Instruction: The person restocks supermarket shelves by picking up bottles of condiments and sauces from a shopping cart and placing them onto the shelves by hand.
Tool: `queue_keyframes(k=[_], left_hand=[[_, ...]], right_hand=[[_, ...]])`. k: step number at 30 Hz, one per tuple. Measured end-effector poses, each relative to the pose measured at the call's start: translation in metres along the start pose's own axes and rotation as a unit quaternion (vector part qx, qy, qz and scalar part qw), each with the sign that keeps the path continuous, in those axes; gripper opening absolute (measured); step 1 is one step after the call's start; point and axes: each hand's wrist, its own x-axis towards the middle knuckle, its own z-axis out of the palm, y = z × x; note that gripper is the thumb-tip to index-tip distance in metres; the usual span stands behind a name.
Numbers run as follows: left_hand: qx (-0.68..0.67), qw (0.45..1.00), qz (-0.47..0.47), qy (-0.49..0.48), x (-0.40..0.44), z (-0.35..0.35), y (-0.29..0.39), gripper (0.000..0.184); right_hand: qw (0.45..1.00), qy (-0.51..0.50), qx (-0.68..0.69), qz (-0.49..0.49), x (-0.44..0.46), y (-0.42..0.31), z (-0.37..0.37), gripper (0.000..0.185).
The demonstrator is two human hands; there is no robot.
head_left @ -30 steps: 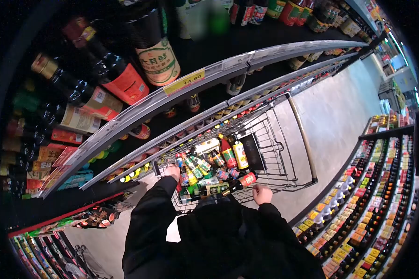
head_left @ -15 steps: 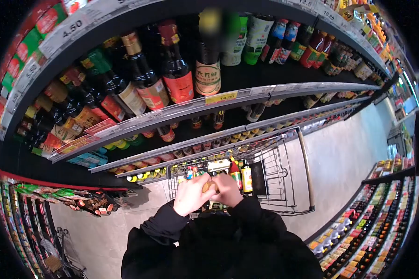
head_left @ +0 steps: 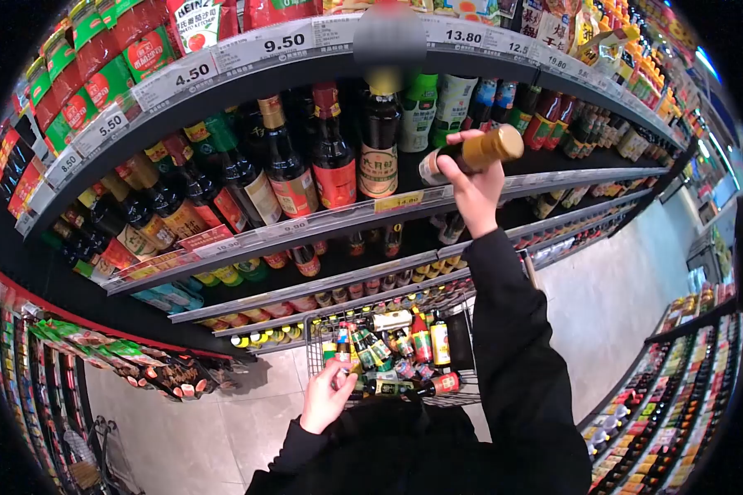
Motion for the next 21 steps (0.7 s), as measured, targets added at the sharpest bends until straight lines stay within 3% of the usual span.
queue_keyframes(k=[1,3,5,12,21], left_hand=[[-0.009,1.000,-0.025,0.008,-0.005,0.000,-0.007,0.015],[-0.024,0.999,-0.035,0.016,-0.012,0.001,-0.016,0.014],[-0.052,0.997,-0.059,0.028,-0.017,0.000,-0.020,0.009],[-0.052,0.994,-0.075,0.056,-0.019,-0.003,-0.038,0.013],[-0.051,0.994,-0.086,0.050,-0.015,-0.001,-0.038,0.012]], right_hand=[[1.000,-0.003,-0.016,-0.024,0.010,0.011,0.001,0.049],[0.996,-0.009,-0.072,0.043,0.021,0.028,-0.001,0.051],[0.998,-0.029,-0.026,0.050,0.028,0.042,0.003,0.044],[0.980,-0.144,-0.100,0.089,0.029,0.064,0.012,0.055],[0.980,-0.148,-0.090,0.098,0.026,0.080,0.013,0.060]])
